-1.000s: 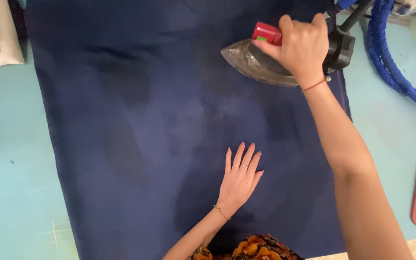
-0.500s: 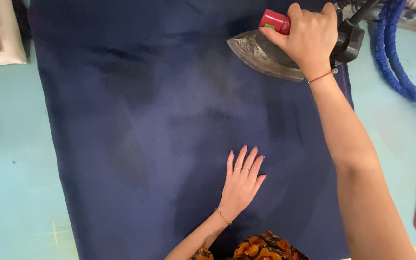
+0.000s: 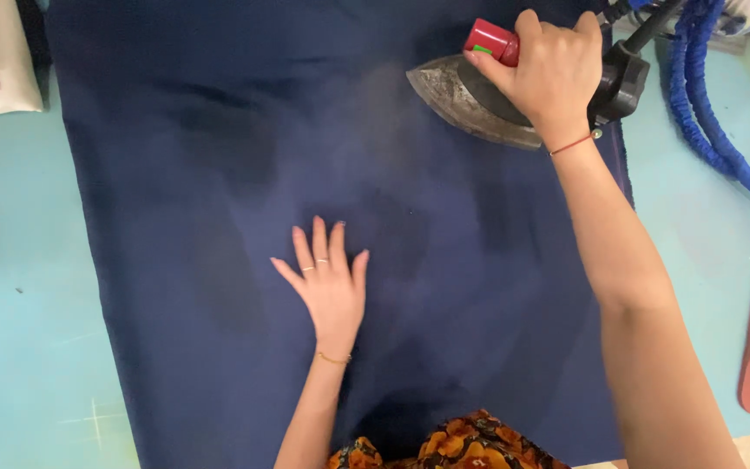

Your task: Ironing a large piece of blue fabric and then folding it on a studio table.

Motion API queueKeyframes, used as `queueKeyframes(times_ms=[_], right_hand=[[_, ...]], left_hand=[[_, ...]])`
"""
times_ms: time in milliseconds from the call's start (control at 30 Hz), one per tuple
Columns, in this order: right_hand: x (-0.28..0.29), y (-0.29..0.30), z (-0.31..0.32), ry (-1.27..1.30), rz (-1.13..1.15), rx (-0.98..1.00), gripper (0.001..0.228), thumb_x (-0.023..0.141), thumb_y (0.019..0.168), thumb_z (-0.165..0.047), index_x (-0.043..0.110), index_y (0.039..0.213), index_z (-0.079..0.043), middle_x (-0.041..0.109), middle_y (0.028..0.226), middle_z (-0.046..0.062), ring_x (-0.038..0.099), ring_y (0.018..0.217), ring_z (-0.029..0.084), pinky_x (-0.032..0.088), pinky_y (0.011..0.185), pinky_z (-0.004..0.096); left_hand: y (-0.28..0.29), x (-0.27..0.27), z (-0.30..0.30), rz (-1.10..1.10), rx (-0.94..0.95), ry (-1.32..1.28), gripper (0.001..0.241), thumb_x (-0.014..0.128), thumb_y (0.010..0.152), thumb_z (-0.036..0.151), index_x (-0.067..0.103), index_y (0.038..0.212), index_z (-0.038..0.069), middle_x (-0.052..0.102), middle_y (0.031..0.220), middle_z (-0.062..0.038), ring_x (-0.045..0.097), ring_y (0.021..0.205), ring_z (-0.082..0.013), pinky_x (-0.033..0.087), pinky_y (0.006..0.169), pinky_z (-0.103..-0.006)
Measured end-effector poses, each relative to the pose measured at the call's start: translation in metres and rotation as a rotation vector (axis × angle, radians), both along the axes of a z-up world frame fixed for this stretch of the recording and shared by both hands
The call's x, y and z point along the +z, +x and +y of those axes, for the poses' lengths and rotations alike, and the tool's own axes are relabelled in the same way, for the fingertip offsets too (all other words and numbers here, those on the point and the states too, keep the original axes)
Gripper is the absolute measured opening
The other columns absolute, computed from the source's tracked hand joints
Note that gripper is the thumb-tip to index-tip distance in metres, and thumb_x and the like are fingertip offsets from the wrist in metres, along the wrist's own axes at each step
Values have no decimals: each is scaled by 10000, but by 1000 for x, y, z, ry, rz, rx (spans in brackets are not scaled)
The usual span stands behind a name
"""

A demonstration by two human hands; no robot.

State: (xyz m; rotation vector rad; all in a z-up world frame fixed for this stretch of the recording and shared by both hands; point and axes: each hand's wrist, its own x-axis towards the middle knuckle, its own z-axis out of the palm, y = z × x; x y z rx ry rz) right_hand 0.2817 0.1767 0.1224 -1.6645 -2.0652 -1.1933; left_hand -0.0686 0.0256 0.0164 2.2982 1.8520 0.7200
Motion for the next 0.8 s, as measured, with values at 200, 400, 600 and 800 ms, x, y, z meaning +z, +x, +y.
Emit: queueKeyframes(times_ms=[200, 400, 600, 800], right_hand=[[3, -30, -41, -94, 75, 17, 677, 733, 977, -721, 514, 747, -123, 562, 605, 35, 552, 581, 245, 423, 751, 375], [20, -95, -113, -255, 174, 133, 613, 773, 875, -666, 517, 716, -132, 532, 586, 33, 538, 537, 227, 414, 707, 384], [16, -145, -156, -280, 114, 277, 633, 740, 861, -709, 552, 743, -116, 493, 574, 10, 509, 508, 169, 358, 626, 331], [8, -178, -122, -247, 134, 297, 600, 752, 891, -688, 563, 769, -132, 488, 582, 7, 512, 525, 178, 356, 639, 341]], left_hand=[[-41, -17, 5, 19, 135, 9, 614, 604, 1032, 434, 535, 1486, 26, 430, 1614, -166, 278, 1541, -427, 76, 1198, -726], [-90, -33, 2, 54, 277, 29, 622, 580, 1088, 446, 513, 1525, 8, 385, 1650, -238, 253, 1568, -435, 66, 1214, -725], [-118, -42, -4, 31, 350, 30, 612, 555, 1122, 440, 502, 1548, 3, 364, 1670, -238, 234, 1587, -443, 66, 1219, -733], [-137, -46, -1, 23, 413, 22, 619, 533, 1133, 461, 502, 1552, 7, 356, 1679, -227, 239, 1580, -441, 66, 1206, -743]])
